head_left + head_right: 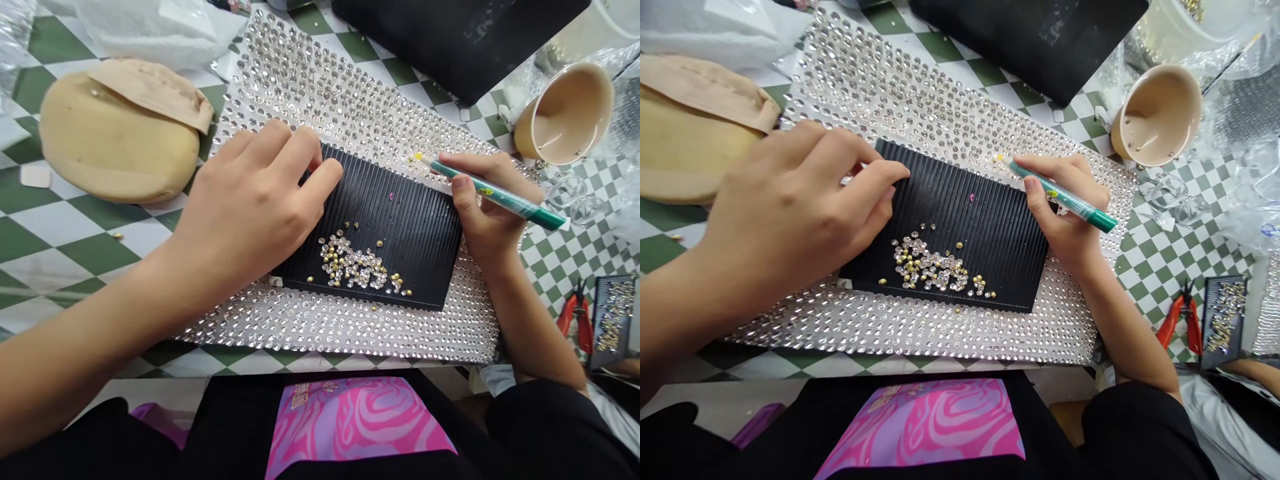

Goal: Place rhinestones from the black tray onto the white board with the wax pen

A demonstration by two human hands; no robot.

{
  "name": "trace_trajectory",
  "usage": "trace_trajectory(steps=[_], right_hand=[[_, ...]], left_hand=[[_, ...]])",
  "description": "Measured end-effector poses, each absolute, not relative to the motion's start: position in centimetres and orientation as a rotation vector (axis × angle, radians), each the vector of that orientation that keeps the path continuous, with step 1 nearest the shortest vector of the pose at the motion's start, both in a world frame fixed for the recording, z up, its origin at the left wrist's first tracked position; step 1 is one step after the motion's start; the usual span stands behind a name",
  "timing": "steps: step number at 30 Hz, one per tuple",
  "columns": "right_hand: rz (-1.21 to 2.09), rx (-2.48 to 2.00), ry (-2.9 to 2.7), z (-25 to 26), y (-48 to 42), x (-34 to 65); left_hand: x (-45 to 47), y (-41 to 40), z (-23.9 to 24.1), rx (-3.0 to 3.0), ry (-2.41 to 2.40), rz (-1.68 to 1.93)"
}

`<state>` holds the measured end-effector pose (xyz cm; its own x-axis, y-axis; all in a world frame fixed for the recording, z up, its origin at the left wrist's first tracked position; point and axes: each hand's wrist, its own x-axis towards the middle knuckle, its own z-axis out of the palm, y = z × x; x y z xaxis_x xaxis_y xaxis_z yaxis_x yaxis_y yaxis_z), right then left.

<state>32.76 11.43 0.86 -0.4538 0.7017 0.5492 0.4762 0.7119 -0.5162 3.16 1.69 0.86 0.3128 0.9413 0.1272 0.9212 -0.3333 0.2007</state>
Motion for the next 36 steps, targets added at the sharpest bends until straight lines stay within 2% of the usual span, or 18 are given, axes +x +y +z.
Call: trace_trajectory(steps=[10,17,21,27,36], right_hand=[[0.362,-0.884,-2.185,0.6,11.6,33.0],[0.323,-1.005,-2.255,0.7,11.6,33.2],[0.353,-0.969,-2.283,0.8,11.7,33.2],[0.372,-0.877,-2.199,0.7,11.6,33.1],[0.372,-0.877,-2.231,0.6,11.8,33.1]], left_hand=[[2.7,1.4,0.2,2.558,1.731,0.459],[3.3,1.8,0.9,2.540,1.794,0.279],[3.4,1.8,1.0,2.534,1.783,0.353],[3.8,2.0,1.7,2.575,1.822,0.158],[3.9,2.2,1.5,2.525,1.814,0.225]])
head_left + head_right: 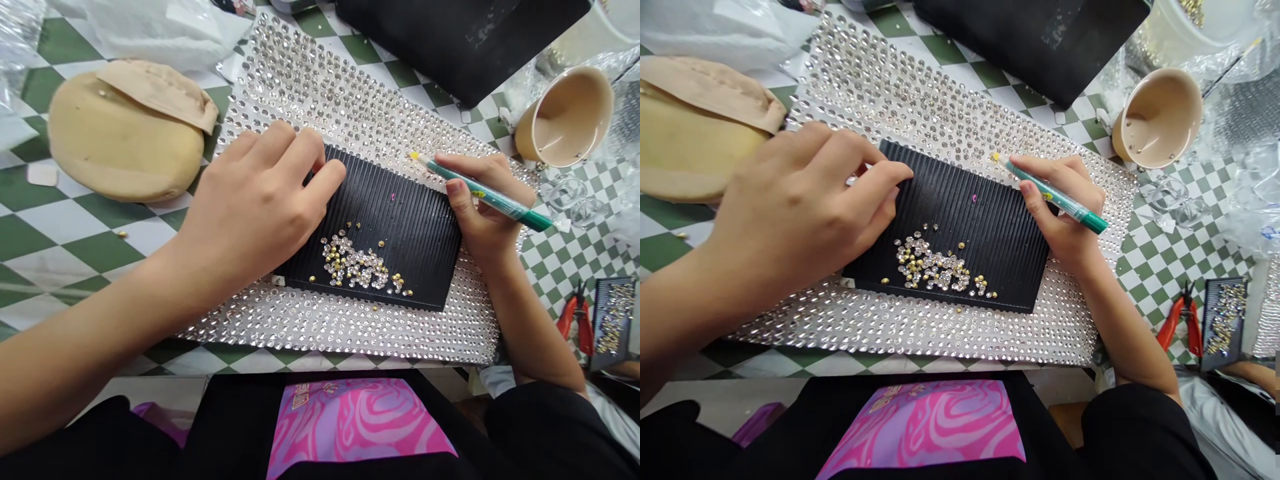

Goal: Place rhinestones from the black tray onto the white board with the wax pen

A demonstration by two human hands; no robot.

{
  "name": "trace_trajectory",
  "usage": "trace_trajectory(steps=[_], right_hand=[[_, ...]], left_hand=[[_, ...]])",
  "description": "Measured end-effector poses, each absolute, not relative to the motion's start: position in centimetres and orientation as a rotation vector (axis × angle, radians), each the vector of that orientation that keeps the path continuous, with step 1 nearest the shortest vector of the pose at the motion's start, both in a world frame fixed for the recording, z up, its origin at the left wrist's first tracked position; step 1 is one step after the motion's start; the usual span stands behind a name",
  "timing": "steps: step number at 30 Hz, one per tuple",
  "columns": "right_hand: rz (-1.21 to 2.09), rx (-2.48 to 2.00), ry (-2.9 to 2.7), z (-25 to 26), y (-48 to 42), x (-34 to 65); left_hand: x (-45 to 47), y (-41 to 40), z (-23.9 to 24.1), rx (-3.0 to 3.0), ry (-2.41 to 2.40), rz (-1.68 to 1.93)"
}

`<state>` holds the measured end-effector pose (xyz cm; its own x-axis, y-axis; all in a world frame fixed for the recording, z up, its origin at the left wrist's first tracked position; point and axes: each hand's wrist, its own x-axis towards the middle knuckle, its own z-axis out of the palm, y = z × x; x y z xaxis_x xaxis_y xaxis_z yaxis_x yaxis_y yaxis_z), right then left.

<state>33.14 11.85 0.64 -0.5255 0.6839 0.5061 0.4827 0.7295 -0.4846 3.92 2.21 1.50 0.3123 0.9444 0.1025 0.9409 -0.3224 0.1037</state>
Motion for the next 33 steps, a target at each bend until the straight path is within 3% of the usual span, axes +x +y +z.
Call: trace_trajectory(steps=[10,26,33], right_hand=[[0.265,-0.881,-2.323,0.9,11.7,33.2],[0.169,-0.994,-2.344,0.7,11.9,33.6],[0.283,-0.808,-2.254,0.7,11.8,33.1]], left_hand=[[4.4,2.5,2.2,2.500,1.831,0.112],[3.9,2.2,1.8,2.608,1.796,0.240],[3.3,2.0,1.0,2.670,1.759,0.353]])
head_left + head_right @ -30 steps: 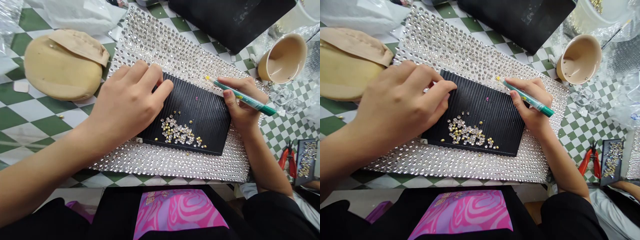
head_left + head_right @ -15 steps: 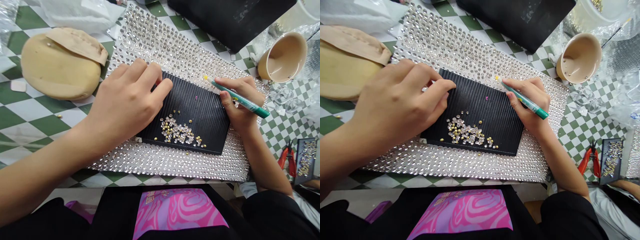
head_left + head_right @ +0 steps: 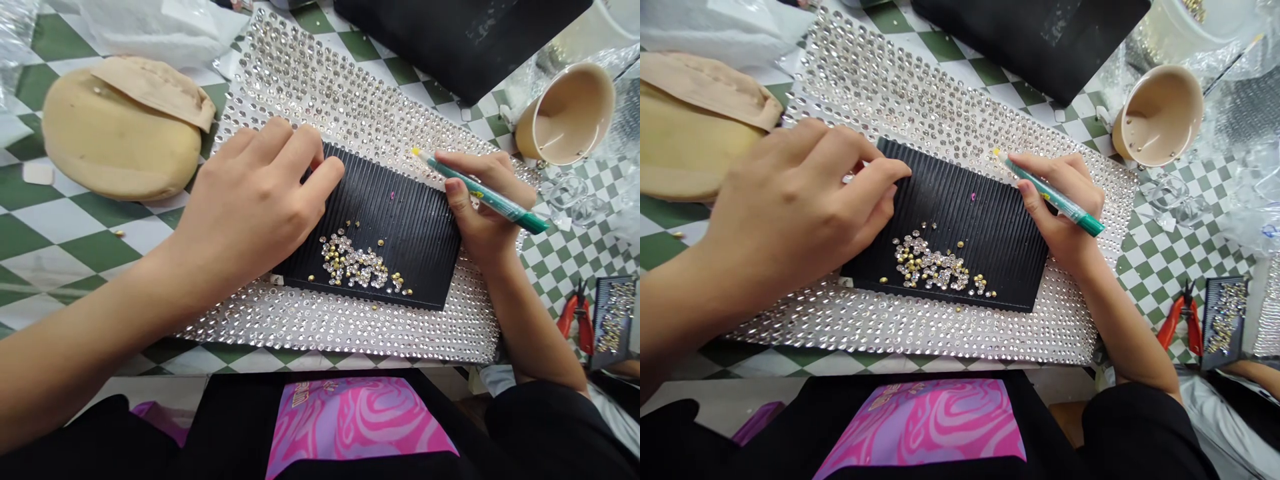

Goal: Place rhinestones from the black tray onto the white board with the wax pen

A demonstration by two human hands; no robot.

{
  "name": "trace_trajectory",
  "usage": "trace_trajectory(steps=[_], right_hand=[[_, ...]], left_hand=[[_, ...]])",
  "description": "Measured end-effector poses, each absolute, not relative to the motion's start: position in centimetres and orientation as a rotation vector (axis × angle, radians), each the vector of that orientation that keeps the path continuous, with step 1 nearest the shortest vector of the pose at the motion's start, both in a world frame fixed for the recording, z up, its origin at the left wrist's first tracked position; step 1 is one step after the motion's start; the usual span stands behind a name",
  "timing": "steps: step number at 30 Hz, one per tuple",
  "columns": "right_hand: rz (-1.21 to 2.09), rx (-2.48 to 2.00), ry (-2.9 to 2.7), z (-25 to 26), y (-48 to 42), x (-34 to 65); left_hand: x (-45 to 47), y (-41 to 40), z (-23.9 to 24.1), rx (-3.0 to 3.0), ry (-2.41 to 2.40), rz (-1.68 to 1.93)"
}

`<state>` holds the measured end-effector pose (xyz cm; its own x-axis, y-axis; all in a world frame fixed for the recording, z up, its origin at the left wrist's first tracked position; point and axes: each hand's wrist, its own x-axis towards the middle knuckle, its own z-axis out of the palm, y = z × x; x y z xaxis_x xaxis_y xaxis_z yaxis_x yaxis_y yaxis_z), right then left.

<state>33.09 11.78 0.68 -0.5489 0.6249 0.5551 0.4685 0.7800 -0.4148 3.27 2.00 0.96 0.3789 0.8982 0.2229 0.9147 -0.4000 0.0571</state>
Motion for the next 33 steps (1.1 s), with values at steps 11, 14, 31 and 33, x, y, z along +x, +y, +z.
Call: trace_trajectory(steps=[11,14,31,33], right_hand=[[0.334,-0.836,-2.105,2.9,12.4,32.3],[0.373,-0.863,-2.099,2.3,12.4,31.6],[0.370,-0.907,-2.173,1.7,12.0,30.9],[0.386,-0.891,-2.180,1.7,12.0,30.9]], left_hand=[[3.3,1.8,0.8,-2.452,-1.541,-0.391],[3.3,1.7,1.2,-2.392,-1.474,-0.397],[3.0,1.3,1.3,-2.479,-1.482,-0.460],[3.0,1.2,1.3,-2.501,-1.501,-0.444]])
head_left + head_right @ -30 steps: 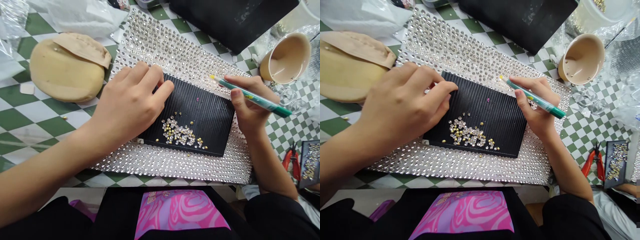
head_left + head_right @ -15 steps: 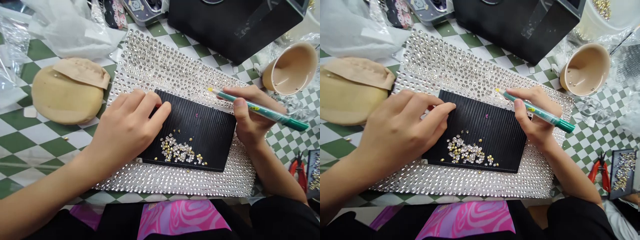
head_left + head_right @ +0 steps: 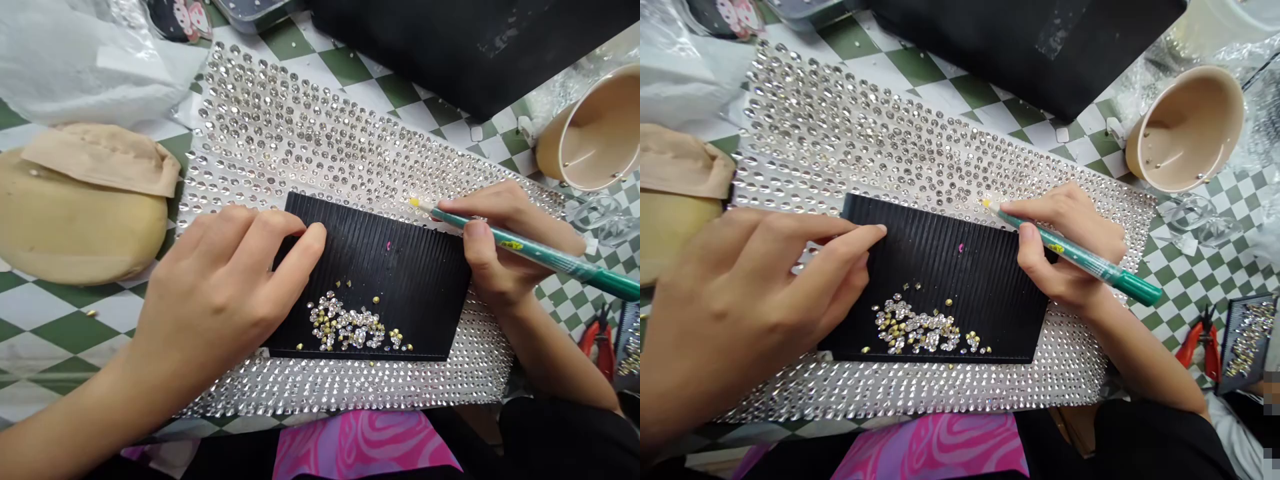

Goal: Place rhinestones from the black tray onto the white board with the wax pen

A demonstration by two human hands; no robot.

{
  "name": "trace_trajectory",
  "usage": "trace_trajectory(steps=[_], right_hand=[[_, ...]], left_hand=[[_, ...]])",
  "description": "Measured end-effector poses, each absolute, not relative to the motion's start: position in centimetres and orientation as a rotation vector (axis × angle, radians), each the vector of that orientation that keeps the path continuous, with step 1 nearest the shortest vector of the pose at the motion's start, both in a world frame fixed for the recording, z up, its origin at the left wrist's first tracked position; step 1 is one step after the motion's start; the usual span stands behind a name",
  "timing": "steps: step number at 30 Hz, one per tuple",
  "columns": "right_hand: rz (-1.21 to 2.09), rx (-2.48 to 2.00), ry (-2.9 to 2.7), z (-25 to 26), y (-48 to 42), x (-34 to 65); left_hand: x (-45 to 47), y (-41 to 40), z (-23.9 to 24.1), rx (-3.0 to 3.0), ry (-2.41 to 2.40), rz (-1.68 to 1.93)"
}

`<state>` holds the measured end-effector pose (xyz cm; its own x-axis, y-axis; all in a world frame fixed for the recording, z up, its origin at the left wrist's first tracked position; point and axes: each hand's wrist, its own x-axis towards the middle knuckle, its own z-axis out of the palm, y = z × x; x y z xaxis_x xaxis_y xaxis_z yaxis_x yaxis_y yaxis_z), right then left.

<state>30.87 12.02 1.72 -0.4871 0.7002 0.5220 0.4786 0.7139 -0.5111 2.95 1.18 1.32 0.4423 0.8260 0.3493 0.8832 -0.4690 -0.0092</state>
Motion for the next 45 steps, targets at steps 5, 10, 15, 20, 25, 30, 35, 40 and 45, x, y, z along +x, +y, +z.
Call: trace_trajectory(steps=[5,10,15,20,25,30,35,40,45], right_hand=[[0.433,-0.856,-2.156,1.59,11.93,31.08],[0.433,-0.862,-2.169,1.52,11.98,31.17],[0.476,-0.845,-2.170,1.64,12.07,31.05],[0.495,-0.882,-2.124,1.46,11.90,31.17],[0.432,-0.867,-2.123,1.17,12.09,31.04],[0.431,-0.884,-2.137,1.38,12.01,30.99],[0.468,-0.961,-2.147,1.83,11.66,30.94],[0.472,-0.923,-2.157,1.71,11.88,30.78],[0.457,-0.896,-2.153,1.47,11.97,30.97]], left_hand=[[2.86,0.80,1.14,-2.511,-1.550,-0.485],[2.62,0.47,1.04,-2.563,-1.627,-0.487],[2.63,0.63,1.04,-2.534,-1.604,-0.451],[2.49,0.62,1.11,-2.572,-1.612,-0.517],[2.26,0.30,1.06,-2.615,-1.708,-0.554],[2.39,0.36,0.97,-2.609,-1.681,-0.570],[2.42,0.41,0.86,-2.537,-1.625,-0.513],[2.35,0.41,1.06,-2.544,-1.623,-0.464],[2.68,0.47,0.85,-2.518,-1.673,-0.481]])
